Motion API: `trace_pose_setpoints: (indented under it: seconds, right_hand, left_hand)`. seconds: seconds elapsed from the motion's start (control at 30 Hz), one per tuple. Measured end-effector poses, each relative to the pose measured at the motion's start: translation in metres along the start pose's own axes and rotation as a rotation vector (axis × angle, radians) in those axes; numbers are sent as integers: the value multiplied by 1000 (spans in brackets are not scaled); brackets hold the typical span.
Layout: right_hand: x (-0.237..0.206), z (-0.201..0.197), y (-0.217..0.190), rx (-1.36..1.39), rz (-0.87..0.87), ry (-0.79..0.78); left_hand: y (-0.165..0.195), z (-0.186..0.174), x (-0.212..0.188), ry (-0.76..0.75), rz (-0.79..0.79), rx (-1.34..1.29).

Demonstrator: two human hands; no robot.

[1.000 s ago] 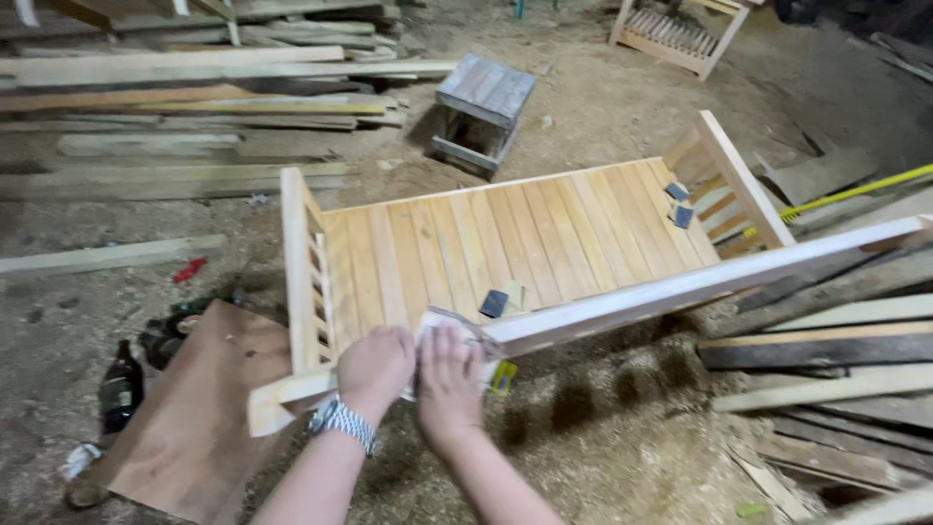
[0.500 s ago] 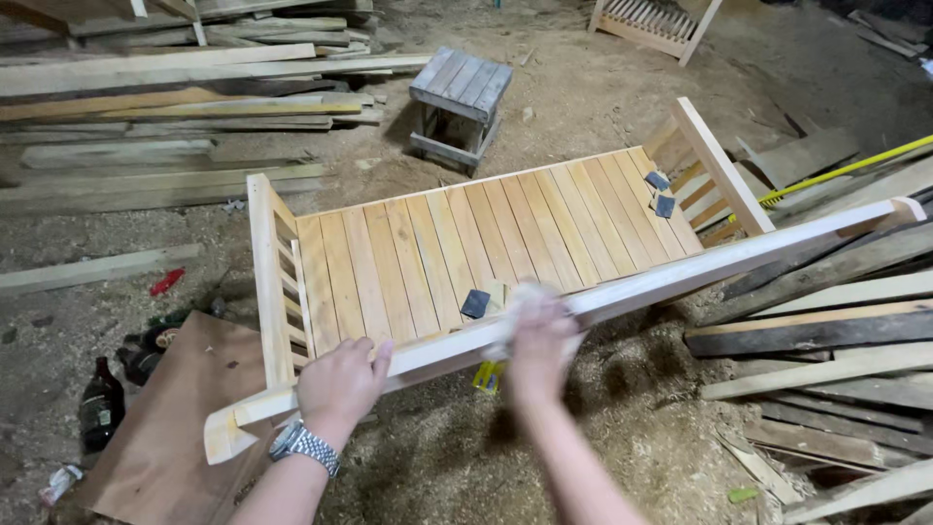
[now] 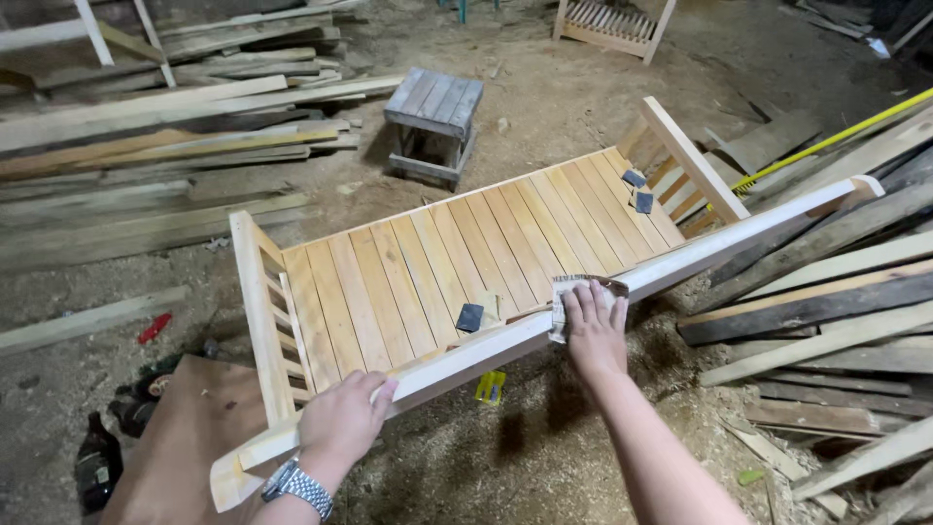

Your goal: The person sands a wooden bench frame resting on the ground, rubbing sandpaper along the rails and slats by hand. They work around the frame, sanding different edges and surfaces of the wood.

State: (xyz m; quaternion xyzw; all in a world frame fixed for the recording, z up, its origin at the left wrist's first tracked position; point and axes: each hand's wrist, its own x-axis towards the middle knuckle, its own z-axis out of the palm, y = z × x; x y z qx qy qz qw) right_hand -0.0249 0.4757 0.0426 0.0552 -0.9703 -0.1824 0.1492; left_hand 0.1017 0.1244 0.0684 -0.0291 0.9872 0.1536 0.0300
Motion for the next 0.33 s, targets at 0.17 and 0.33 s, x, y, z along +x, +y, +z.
trace_pose_setpoints:
  seconds: [0.17, 0.33]
  right_hand:
    - [-43, 2, -100, 228, 93, -338]
    - [-74, 6, -130, -40, -305, 42]
  left_hand:
    - [7, 7, 0, -74, -44, 31]
    - [44, 32, 26, 71, 113, 52]
